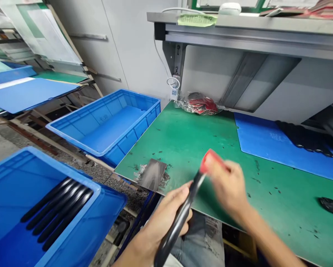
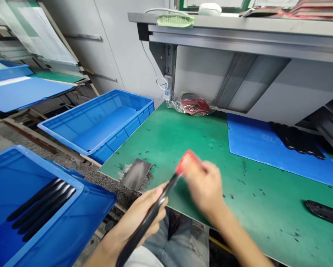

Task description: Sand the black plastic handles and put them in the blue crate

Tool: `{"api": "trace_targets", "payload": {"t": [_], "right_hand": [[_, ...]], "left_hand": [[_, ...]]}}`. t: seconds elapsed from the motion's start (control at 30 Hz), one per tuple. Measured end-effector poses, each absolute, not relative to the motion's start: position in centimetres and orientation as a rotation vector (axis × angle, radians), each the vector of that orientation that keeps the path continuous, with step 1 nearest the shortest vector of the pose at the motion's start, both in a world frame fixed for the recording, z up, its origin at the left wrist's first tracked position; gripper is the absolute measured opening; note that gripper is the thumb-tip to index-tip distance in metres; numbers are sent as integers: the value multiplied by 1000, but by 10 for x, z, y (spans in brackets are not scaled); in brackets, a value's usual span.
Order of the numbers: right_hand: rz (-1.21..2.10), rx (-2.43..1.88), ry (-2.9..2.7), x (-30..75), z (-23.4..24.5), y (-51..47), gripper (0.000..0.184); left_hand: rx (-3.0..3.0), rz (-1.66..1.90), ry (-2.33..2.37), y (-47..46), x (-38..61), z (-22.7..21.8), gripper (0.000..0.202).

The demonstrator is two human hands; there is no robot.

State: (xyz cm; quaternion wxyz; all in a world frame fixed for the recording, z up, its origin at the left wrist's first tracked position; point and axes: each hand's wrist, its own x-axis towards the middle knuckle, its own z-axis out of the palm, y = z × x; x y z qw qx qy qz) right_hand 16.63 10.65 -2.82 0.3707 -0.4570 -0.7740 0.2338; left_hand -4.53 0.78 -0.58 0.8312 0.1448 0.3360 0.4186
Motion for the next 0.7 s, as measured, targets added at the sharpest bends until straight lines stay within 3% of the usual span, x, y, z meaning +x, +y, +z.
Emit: {"api": "trace_targets", "payload": {"t": [0.13, 0.2, 0.3, 0.4, 0.5, 0.57, 0.63, 0.7], "right_hand": [[692, -1264, -1790, 181, -14, 110, 40], [1028, -1172, -1397, 175, -10, 90, 41], [1526, -860, -819, 155, -5, 57, 50], [1725, -700, -725, 138, -2, 41, 58], [1672, -740, -787, 133, -3, 37, 57], [1508, -839, -907, 132, -7, 32, 55], [1184, -975, -1188, 128, -11, 23, 51], [737, -917, -1644, 120, -14, 13, 47]], "left_hand": [[415, 909, 566, -9, -77, -1, 46], [280, 1124, 522, -3, -84, -3, 42], [131, 1175, 619, 14, -77, -7, 37], [193, 1202, 843, 26, -63, -4, 38], [321, 1271, 925, 27, -56, 1, 46], [388, 1238, 921, 25, -56, 2, 63], [364, 1230, 877, 23, -57, 0, 75], [234, 1240, 776, 23, -57, -4, 66]]}}
